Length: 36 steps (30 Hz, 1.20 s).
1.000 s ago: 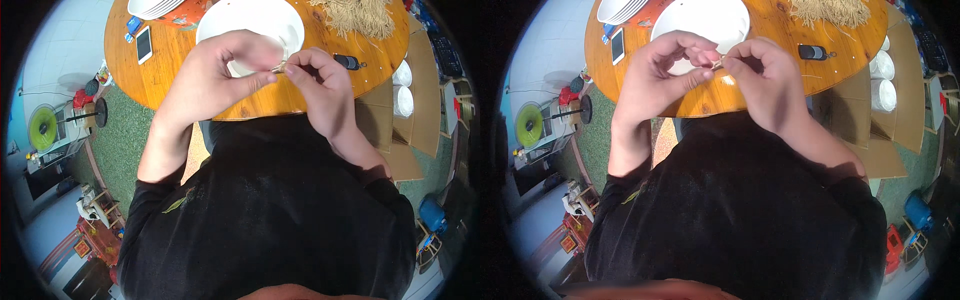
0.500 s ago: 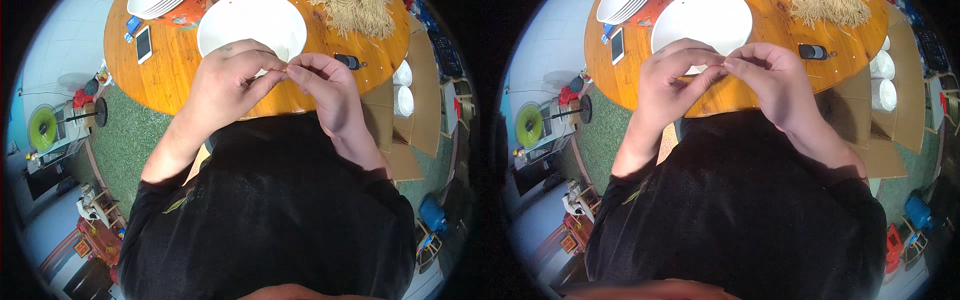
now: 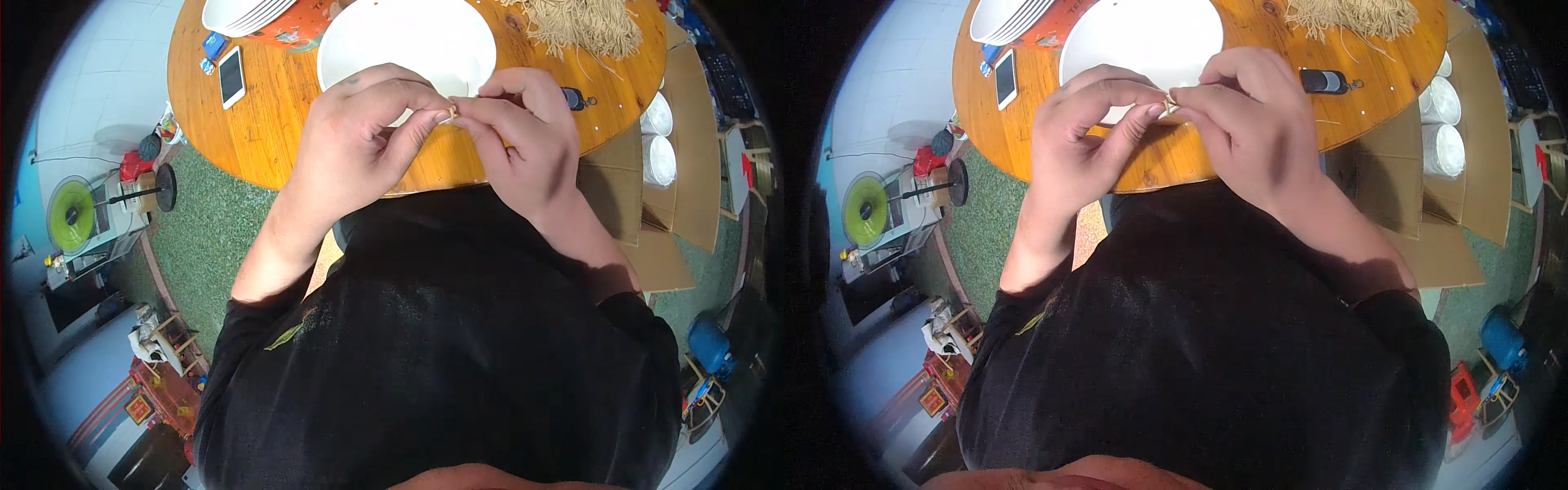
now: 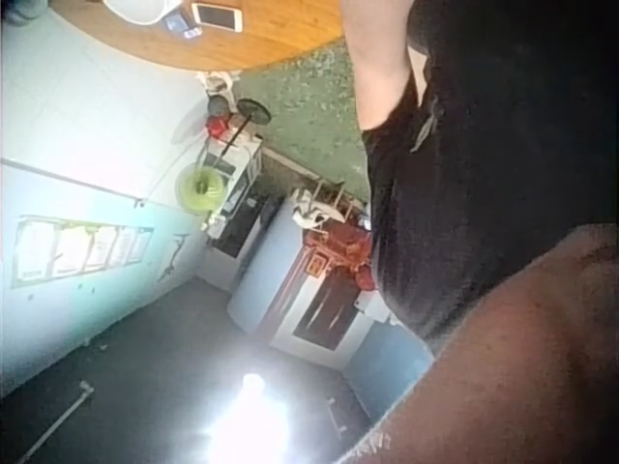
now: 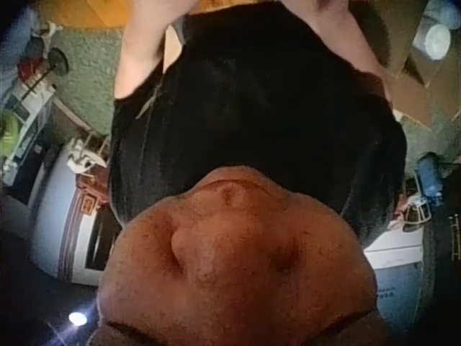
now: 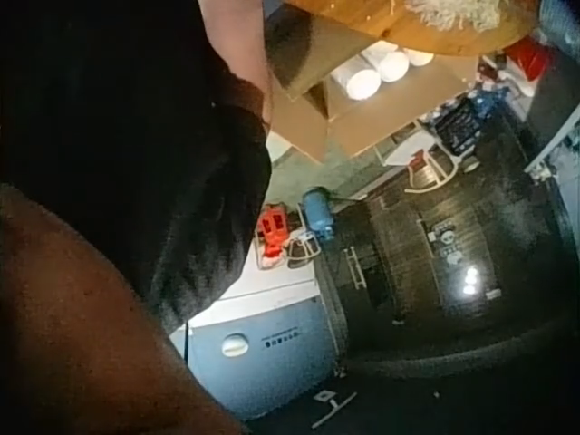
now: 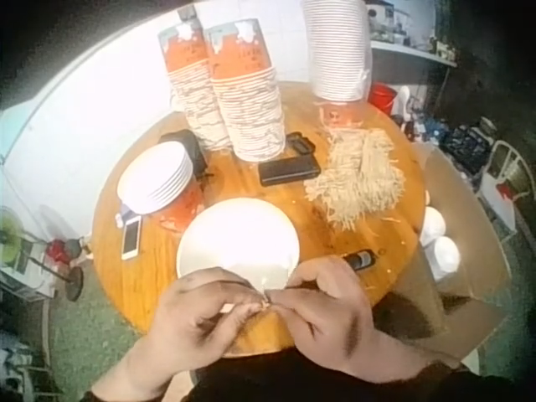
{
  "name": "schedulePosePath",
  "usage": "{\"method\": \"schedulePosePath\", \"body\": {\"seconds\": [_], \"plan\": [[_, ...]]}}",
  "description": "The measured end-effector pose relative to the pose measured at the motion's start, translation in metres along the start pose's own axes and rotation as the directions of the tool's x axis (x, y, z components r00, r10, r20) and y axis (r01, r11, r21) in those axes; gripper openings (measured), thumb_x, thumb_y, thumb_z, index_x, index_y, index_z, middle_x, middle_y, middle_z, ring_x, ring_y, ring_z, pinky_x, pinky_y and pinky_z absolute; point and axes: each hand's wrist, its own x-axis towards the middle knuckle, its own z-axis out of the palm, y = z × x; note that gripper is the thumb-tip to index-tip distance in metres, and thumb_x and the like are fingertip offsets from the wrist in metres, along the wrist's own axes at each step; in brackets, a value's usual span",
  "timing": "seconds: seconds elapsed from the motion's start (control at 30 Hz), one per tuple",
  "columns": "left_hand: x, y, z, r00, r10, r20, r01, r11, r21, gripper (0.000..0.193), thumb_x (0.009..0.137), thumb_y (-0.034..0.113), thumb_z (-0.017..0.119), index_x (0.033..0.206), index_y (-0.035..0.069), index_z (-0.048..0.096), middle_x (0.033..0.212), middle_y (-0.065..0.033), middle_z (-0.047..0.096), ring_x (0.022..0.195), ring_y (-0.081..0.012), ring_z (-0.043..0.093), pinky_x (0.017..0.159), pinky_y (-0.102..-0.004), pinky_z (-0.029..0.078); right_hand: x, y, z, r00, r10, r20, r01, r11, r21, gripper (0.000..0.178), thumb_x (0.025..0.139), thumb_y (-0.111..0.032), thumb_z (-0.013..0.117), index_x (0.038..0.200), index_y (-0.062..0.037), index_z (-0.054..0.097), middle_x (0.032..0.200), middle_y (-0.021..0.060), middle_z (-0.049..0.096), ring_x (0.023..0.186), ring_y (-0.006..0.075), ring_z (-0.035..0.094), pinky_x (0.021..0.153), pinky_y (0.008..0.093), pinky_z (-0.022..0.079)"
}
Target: Threading rubber bands through small paper tags and attaching them to plastic bowls as part of a manufacturing workflow.
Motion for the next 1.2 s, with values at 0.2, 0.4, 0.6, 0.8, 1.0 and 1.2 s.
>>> {"method": "schedulePosePath", "body": {"seconds": [0.2, 0.4, 0.6, 0.8, 1.0, 1.2], "plan": [[-0.006, -0.002, -0.006, 0.999, 0.038, -0.032, -0.036, 0.997, 0.075, 0.006, 0.093, 0.009, 0.078, 0.096, 0.004, 0.075, 0.096, -0.0109, 0.075, 0.087, -0.0281, 0.075, 0.072, -0.0363, 0.06, 0.008, -0.001, -0.008, 0.999, -0.019, 0.036, 0.015, 0.994, 0.108, 0.012, 0.084, 0.001, 0.081, 0.096, -0.0023, 0.078, 0.093, 0.0079, 0.066, 0.078, 0.0242, 0.067, 0.068, 0.0328, 0.052], [-0.015, 0.007, -0.005, 0.996, 0.087, 0.003, -0.087, 0.988, 0.125, 0.007, 0.091, 0.009, 0.077, 0.094, 0.005, 0.072, 0.103, -0.0088, 0.073, 0.095, -0.0289, 0.07, 0.087, -0.0401, 0.053, 0.016, -0.006, -0.015, 0.983, 0.133, 0.13, -0.155, 0.971, 0.18, 0.006, 0.088, 0.0, 0.078, 0.094, -0.0008, 0.076, 0.093, 0.0085, 0.068, 0.073, 0.0203, 0.067, 0.066, 0.0312, 0.052], [-0.022, 0.006, -0.006, 0.991, 0.128, 0.025, -0.13, 0.974, 0.184, 0.008, 0.089, 0.007, 0.077, 0.094, 0.005, 0.071, 0.108, -0.008, 0.072, 0.103, -0.03, 0.069, 0.093, -0.0424, 0.051, 0.025, -0.004, -0.014, 0.975, 0.175, 0.14, -0.194, 0.971, 0.136, 0.003, 0.09, -0.003, 0.077, 0.092, -0.001, 0.076, 0.09, 0.0083, 0.069, 0.073, 0.0212, 0.068, 0.065, 0.0321, 0.052], [-0.029, 0.002, -0.003, 0.979, 0.199, 0.043, -0.204, 0.953, 0.224, 0.011, 0.086, 0.007, 0.078, 0.093, 0.007, 0.07, 0.111, -0.0065, 0.068, 0.113, -0.029, 0.067, 0.1, -0.0449, 0.048, 0.029, -0.002, -0.01, 0.987, 0.131, 0.092, -0.138, 0.988, 0.076, 0.003, 0.089, -0.004, 0.077, 0.091, -0.0015, 0.077, 0.089, 0.009, 0.071, 0.077, 0.0264, 0.069, 0.069, 0.0352, 0.054], [-0.029, 0.001, -0.003, 0.977, 0.199, 0.076, -0.21, 0.962, 0.173, 0.01, 0.087, 0.008, 0.078, 0.092, 0.008, 0.07, 0.109, -0.0057, 0.066, 0.114, -0.0284, 0.067, 0.103, -0.0446, 0.046, 0.031, -0.005, -0.002, 0.988, 0.132, 0.085, -0.134, 0.991, 0.017, 0.006, 0.091, -0.008, 0.076, 0.089, -0.0026, 0.077, 0.09, 0.0097, 0.072, 0.081, 0.03, 0.07, 0.074, 0.0372, 0.056], [-0.033, -0.002, -0.001, 0.989, 0.145, 0.018, -0.146, 0.973, 0.18, 0.011, 0.086, 0.011, 0.08, 0.09, 0.009, 0.071, 0.104, -0.0059, 0.067, 0.111, -0.0285, 0.067, 0.102, -0.0453, 0.046, 0.028, -0.001, 0.002, 0.988, 0.134, 0.073, -0.137, 0.99, 0.039, 0.01, 0.09, -0.008, 0.077, 0.099, -0.0045, 0.077, 0.089, 0.0081, 0.07, 0.08, 0.0239, 0.07, 0.073, 0.0344, 0.056]]}}
